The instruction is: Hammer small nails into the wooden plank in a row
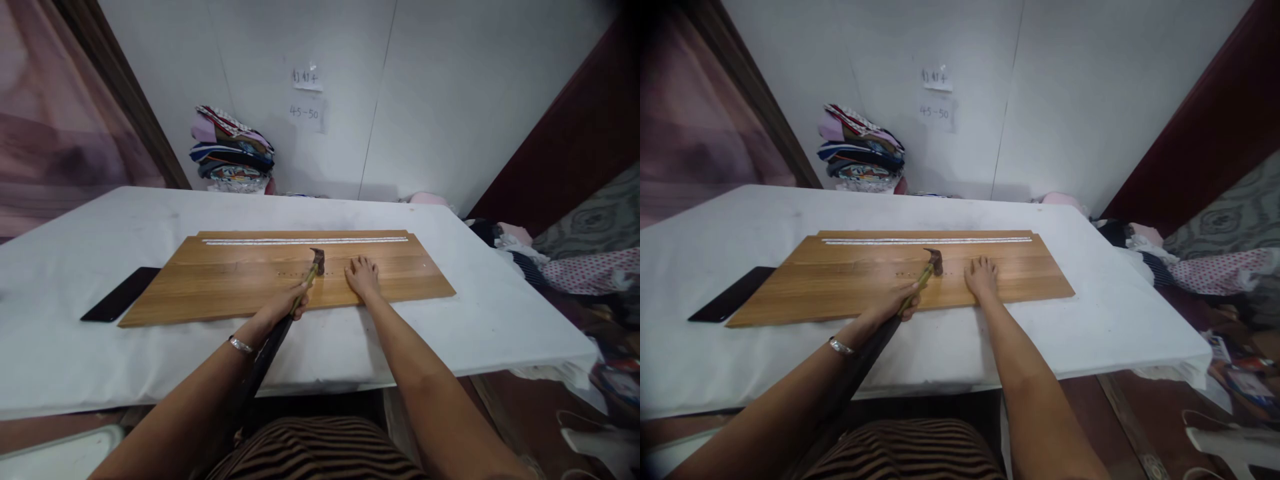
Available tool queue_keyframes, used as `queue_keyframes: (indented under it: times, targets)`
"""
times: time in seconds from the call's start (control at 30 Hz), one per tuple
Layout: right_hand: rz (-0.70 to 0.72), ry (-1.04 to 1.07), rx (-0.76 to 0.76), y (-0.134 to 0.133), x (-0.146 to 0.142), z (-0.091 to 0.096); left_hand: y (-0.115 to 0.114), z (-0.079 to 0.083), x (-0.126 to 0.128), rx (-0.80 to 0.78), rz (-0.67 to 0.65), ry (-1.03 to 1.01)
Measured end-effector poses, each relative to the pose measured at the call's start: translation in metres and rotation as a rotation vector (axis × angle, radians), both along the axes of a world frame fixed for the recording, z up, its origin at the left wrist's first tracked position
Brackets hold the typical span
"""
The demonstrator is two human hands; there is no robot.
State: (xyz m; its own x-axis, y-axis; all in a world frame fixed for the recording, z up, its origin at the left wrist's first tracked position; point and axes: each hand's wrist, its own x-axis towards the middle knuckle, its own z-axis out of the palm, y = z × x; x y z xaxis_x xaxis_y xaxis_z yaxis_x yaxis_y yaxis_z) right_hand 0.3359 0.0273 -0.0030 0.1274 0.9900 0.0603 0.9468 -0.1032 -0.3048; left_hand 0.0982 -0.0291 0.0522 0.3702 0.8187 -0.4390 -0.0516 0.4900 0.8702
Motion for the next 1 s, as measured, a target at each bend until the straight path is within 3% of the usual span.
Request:
queue_keyframes:
  times: [0.3,1.0]
  targets:
    - [0.001,0.012,0.002,0.0006,0.0003,-0.0009,-0.0024,0.0053,-0.0006,0.012,-0.006,-0.050]
    - [-0.002,-0.018,0.009,-0.0010,-0.0021,0.0033,-0.0034,0.0006,0.0074,0.033,-0.029,-0.031]
